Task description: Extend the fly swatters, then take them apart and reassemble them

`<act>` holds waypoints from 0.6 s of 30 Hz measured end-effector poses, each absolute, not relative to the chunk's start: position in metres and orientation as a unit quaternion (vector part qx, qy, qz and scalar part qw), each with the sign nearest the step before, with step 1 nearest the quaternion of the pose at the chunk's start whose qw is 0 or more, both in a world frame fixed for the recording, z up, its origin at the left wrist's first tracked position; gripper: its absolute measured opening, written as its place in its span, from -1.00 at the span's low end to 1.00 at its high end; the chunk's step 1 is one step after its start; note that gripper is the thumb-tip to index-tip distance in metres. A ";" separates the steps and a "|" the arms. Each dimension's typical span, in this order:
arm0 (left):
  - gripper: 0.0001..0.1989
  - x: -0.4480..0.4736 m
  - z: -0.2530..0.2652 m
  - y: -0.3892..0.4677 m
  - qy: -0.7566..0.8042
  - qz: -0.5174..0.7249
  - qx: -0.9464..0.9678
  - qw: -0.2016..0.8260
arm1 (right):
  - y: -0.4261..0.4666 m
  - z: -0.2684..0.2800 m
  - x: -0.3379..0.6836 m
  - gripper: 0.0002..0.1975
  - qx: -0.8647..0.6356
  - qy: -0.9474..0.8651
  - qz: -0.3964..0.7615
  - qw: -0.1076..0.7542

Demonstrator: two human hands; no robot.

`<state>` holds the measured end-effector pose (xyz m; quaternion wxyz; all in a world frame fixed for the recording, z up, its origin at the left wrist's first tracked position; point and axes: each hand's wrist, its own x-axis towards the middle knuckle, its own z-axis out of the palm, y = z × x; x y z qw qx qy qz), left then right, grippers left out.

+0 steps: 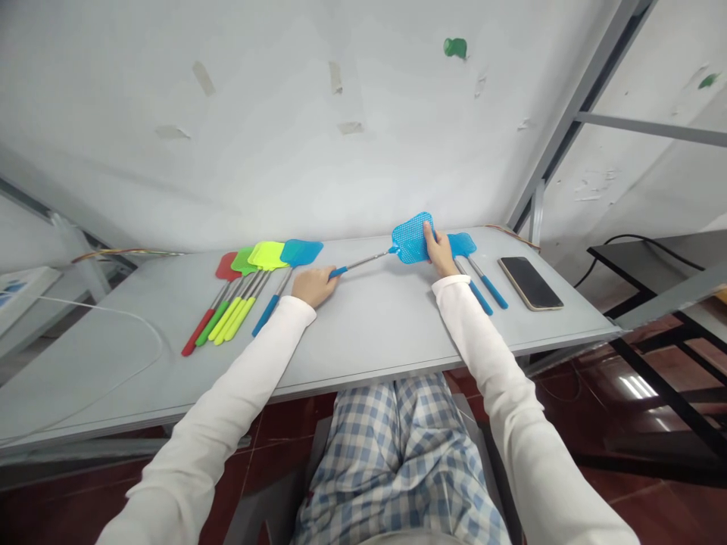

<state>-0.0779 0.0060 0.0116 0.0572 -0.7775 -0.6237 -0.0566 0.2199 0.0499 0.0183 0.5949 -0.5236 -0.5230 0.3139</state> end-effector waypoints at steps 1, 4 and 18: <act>-0.57 -0.078 0.012 0.006 -0.619 -0.048 -0.782 0.061 | 0.050 0.018 0.220 -0.40 -0.524 -0.527 0.305 0.595; -0.57 -0.079 0.014 0.006 -0.608 -0.033 -0.790 0.065 | 0.050 0.017 0.222 -0.40 -0.527 -0.530 0.300 0.593; -0.58 -0.073 0.020 0.002 -0.649 -0.112 -0.751 0.057 | 0.050 0.034 0.225 -0.34 -0.491 -0.406 0.390 0.665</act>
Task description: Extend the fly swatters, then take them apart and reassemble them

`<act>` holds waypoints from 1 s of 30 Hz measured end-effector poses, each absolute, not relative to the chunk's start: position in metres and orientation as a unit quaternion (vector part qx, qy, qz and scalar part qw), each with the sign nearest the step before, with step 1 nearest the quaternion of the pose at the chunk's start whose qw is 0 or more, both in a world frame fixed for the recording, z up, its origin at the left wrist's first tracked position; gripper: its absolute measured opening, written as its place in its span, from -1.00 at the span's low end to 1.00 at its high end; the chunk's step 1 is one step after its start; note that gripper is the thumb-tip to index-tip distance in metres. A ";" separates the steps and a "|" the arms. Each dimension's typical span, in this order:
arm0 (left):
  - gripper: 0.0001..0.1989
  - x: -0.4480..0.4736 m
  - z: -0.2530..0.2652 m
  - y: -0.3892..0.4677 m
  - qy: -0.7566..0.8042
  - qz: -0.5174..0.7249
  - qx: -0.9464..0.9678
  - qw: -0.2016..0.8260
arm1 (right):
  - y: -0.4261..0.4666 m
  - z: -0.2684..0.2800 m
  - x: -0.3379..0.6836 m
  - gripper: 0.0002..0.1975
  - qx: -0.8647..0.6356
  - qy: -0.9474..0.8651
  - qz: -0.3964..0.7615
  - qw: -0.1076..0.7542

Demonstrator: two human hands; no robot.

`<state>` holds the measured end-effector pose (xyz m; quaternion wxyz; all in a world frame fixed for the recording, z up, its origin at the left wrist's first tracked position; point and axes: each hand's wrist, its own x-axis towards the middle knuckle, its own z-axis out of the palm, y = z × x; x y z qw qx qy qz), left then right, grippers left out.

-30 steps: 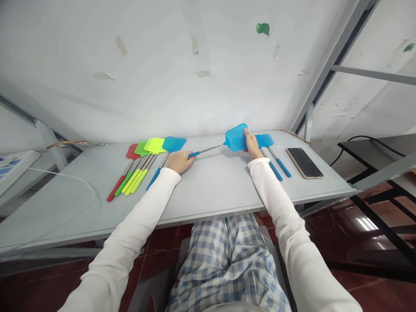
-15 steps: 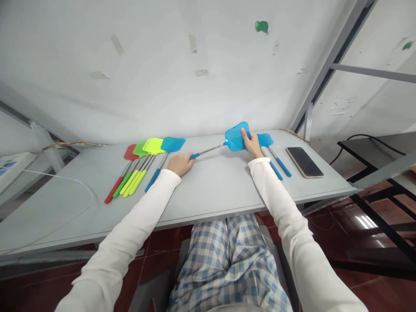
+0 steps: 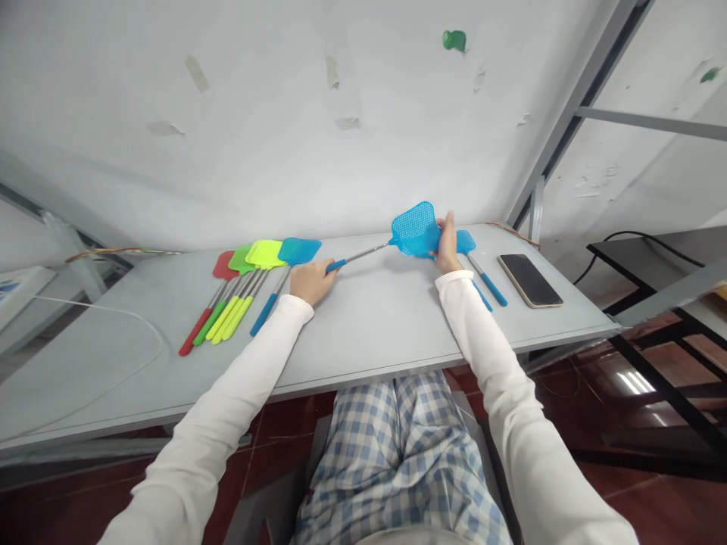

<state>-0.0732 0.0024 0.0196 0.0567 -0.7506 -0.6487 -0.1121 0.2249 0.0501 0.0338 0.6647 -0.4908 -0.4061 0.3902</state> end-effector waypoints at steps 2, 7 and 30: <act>-0.57 -0.071 0.021 0.003 -0.666 -0.127 -0.735 0.025 | 0.049 0.037 0.223 -0.33 -0.466 -0.388 0.419 0.675; -0.55 -0.059 0.019 -0.001 -0.655 -0.159 -0.737 -0.050 | 0.038 0.029 0.186 -0.34 -0.415 -0.494 0.492 0.585; -0.59 -0.050 0.009 -0.015 -0.392 -0.141 -0.906 -0.072 | 0.003 0.012 0.125 -0.41 -0.361 -0.554 0.559 0.500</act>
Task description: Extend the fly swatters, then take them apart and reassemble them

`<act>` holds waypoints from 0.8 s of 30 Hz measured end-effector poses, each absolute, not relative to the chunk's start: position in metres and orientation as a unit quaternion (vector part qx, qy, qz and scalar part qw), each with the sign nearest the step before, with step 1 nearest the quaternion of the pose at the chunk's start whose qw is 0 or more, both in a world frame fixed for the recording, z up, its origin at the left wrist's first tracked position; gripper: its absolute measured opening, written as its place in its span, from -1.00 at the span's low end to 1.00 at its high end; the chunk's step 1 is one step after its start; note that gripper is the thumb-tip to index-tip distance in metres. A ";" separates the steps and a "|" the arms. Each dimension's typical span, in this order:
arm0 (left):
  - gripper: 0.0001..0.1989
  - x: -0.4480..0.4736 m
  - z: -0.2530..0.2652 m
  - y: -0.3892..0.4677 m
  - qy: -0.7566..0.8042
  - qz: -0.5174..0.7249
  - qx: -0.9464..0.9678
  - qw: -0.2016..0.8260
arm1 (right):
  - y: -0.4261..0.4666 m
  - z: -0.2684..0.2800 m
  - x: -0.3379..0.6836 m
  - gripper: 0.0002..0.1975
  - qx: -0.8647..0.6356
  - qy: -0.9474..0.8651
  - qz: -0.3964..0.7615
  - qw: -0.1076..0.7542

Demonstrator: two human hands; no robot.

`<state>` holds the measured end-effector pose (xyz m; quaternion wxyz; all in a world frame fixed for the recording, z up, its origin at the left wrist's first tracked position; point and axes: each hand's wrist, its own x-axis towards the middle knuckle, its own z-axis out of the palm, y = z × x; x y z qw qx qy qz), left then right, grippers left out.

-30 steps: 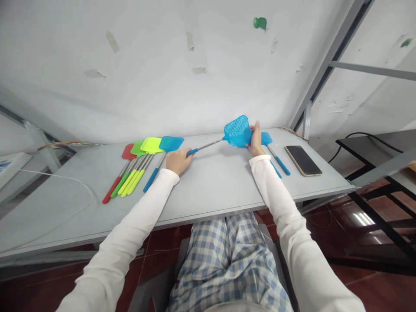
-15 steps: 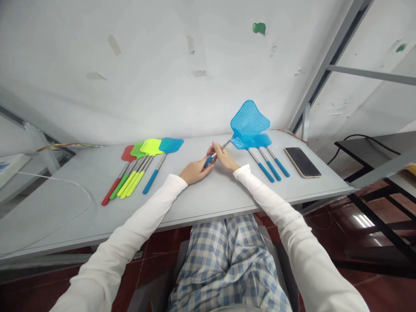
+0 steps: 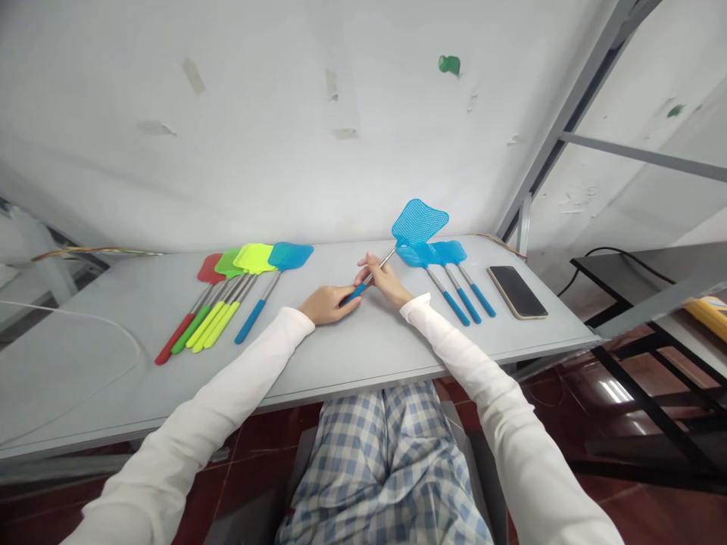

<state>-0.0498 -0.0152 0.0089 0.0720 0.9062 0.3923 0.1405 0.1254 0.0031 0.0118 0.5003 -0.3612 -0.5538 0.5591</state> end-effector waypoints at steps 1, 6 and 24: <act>-0.59 -0.050 0.008 -0.014 0.395 0.144 0.905 0.069 | 0.004 0.013 0.126 -0.43 -0.357 -0.543 0.564 0.510; -0.59 -0.053 0.007 -0.011 0.417 0.150 0.891 0.098 | 0.012 0.028 0.141 -0.47 -0.339 -0.444 0.557 0.615; -0.61 -0.035 0.004 -0.026 0.399 0.319 0.743 0.432 | 0.043 0.017 0.167 -0.41 -0.350 -0.319 0.490 0.732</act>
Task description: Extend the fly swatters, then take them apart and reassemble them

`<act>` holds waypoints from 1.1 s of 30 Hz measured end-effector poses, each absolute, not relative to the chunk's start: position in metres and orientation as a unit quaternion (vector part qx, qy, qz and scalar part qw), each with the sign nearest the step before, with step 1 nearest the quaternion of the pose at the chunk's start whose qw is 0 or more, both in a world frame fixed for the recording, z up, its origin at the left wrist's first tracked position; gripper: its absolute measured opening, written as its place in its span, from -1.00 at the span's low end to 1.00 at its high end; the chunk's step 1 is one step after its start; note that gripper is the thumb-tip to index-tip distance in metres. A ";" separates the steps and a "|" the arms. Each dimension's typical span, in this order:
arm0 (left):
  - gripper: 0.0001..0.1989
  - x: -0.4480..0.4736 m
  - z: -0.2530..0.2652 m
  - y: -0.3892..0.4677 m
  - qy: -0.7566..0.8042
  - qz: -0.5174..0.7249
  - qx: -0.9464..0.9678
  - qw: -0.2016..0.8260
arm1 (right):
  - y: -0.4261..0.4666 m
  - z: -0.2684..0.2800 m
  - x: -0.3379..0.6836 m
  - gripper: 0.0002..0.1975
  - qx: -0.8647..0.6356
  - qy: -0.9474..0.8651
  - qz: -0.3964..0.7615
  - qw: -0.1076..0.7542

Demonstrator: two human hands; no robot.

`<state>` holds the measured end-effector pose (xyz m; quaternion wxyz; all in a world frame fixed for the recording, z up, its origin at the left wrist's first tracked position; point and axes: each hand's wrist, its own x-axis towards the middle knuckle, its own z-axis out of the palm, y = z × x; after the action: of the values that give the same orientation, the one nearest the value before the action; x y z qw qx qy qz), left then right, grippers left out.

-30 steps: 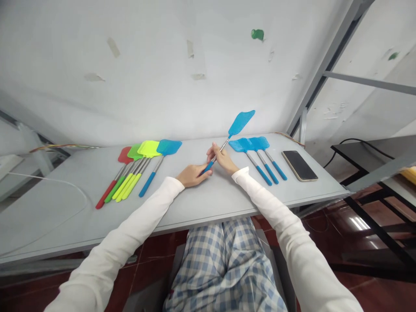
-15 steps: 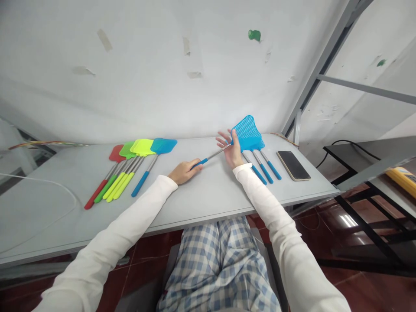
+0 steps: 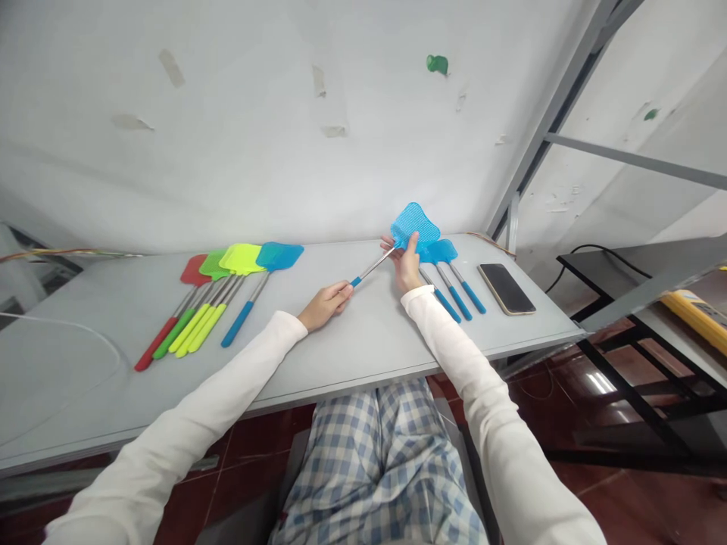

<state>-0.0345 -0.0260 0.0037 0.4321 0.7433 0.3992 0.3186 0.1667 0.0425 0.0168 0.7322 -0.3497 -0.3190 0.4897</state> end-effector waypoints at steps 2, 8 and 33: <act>-0.62 -0.031 0.003 -0.029 0.407 0.324 0.743 0.422 | 0.047 0.013 0.167 -0.46 -0.365 -0.326 0.460 0.741; -0.65 -0.029 0.003 -0.028 0.426 0.341 0.725 0.421 | 0.042 0.008 0.157 -0.45 -0.381 -0.354 0.445 0.729; -0.64 -0.065 0.019 -0.003 0.671 0.238 0.700 -0.053 | 0.012 0.025 0.168 -0.68 -0.473 -0.458 0.575 0.486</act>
<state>-0.0646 -0.0032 0.0192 -0.0528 0.7001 0.6713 0.2376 0.1675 0.0123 0.0245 0.4864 -0.4728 -0.4579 0.5746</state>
